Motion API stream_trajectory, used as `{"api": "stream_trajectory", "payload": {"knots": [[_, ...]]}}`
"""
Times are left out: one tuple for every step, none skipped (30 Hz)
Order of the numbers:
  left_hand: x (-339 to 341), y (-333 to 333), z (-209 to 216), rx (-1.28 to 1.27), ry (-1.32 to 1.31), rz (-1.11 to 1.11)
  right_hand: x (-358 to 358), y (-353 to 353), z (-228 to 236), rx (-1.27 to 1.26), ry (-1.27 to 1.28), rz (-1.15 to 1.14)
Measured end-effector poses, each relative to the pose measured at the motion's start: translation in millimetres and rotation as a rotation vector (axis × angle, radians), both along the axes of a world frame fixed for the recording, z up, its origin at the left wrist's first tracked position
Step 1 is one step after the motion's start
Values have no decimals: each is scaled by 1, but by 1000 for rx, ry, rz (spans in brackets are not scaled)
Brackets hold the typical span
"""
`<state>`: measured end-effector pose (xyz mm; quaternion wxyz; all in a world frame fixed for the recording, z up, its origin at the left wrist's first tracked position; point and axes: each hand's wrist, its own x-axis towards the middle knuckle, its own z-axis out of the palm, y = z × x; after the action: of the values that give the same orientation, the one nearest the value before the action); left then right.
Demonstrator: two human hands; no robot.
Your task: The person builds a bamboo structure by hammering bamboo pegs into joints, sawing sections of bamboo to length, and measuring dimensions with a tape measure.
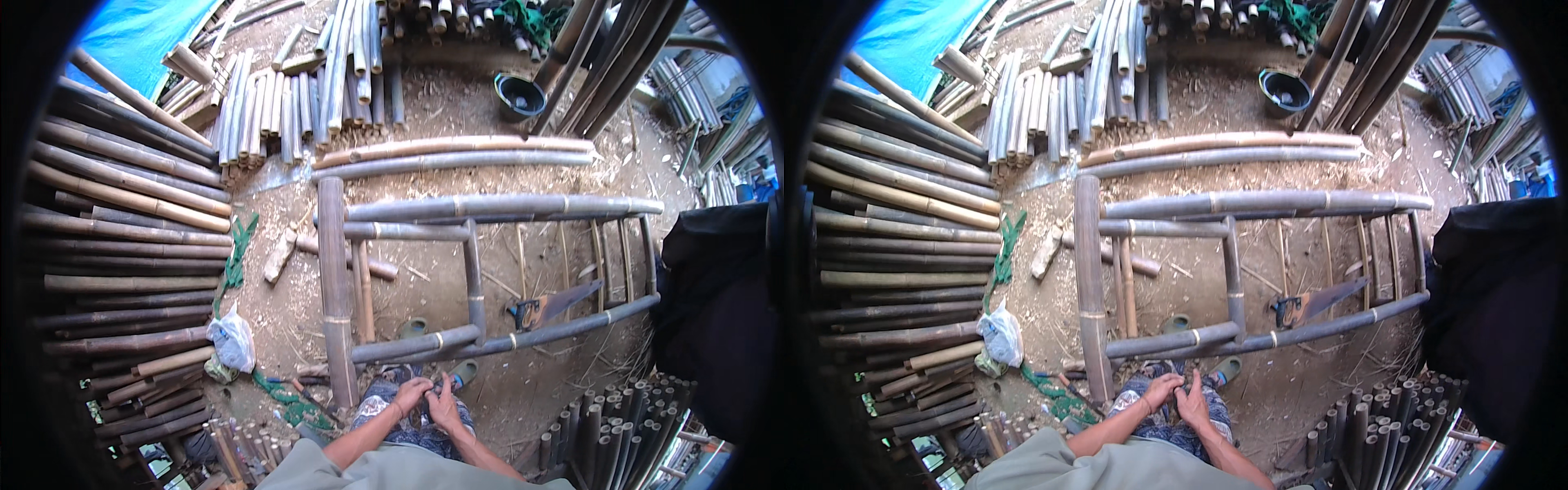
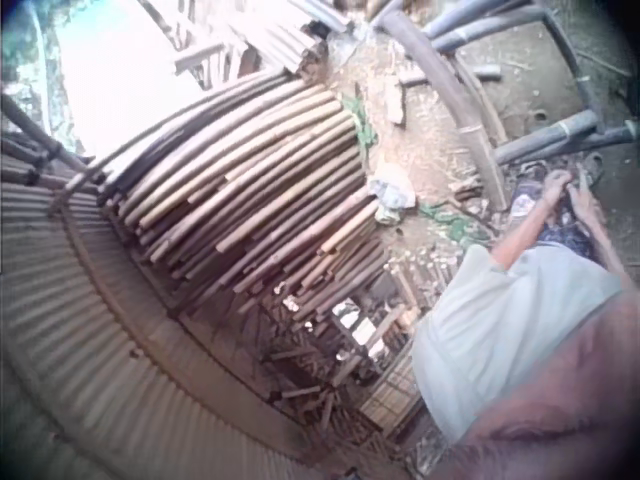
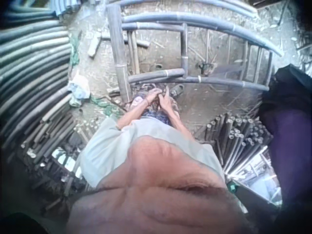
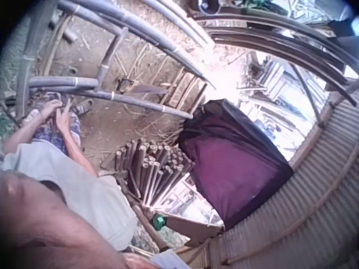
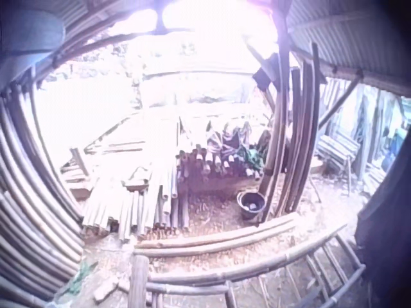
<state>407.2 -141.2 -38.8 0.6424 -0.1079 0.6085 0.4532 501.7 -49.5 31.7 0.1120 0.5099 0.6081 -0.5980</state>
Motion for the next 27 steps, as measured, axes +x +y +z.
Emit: {"api": "stream_trajectory", "payload": {"knots": [[-3, -4, 11, 40, 15, 61, -5, -3, 7, -31, -11, 16], [-9, 4, 32, 29, -21, 45, -4, -2, 12, -68, -11, -8], [-15, 7, 56, 8, -60, 30, -3, -1, 15, -115, -13, -29], [-23, 5, 64, -26, -220, -37, -6, 1, 22, -169, -11, -14], [-25, 3, 68, -18, -211, -37, -7, 2, 25, -161, -2, -13], [-22, 0, 69, -63, -424, 29, -5, -1, 26, -193, 55, -13], [-17, -4, 68, -109, -637, 92, -2, -4, 26, -223, 113, -13], [-11, -9, 58, 8, -737, 168, 4, -7, 14, -243, 178, 29], [-12, -13, 61, -13, -720, 217, 5, -4, 25, -282, 190, 109], [-12, -21, 52, -1, -743, 253, 6, 5, 29, -259, 184, 272], [-12, -27, 45, 12, -767, 287, 10, 18, 32, -233, 174, 434], [-14, -19, 54, 9, -771, 277, 12, 36, 32, -231, 171, 425], [-14, -11, 65, 17, -756, 310, 12, 57, 31, -215, 122, 536], [-15, -8, 74, 18, -739, 344, 17, 72, 28, -206, 75, 646], [-15, -17, 71, 6, -731, 347, 23, 85, 10, -132, 196, 571], [-11, -24, 62, -22, -718, 342, 29, 105, -11, -62, 195, 465], [-7, -36, 54, -59, -695, 351, 30, 130, -24, 9, 149, 416], [3, -40, 50, -108, -678, 347, 42, 161, -57, 144, 68, 421], [13, -43, 49, -118, -684, 347, 52, 198, -84, -2, -160, 364], [24, -49, 52, -167, -657, 369, 63, 217, -104, 175, -230, 246], [36, -36, 49, -189, -648, 362, 93, 249, -142, 371, -300, 161], [48, -31, 47, -160, -634, 362, 110, 279, -168, 394, -328, 99], [61, -22, 46, -145, -650, 369, 127, 309, -188, 391, -358, 44], [73, -24, 48, -166, -613, 369, 127, 319, -196, 363, -377, 4], [84, -25, 48, -183, -578, 364, 125, 323, -205, 346, -382, 9], [95, -37, 51, -149, -561, 361, 109, 318, -206, 322, -348, 34], [104, -40, 50, -98, -553, 345, 103, 320, -209, 318, -322, 49]]}}
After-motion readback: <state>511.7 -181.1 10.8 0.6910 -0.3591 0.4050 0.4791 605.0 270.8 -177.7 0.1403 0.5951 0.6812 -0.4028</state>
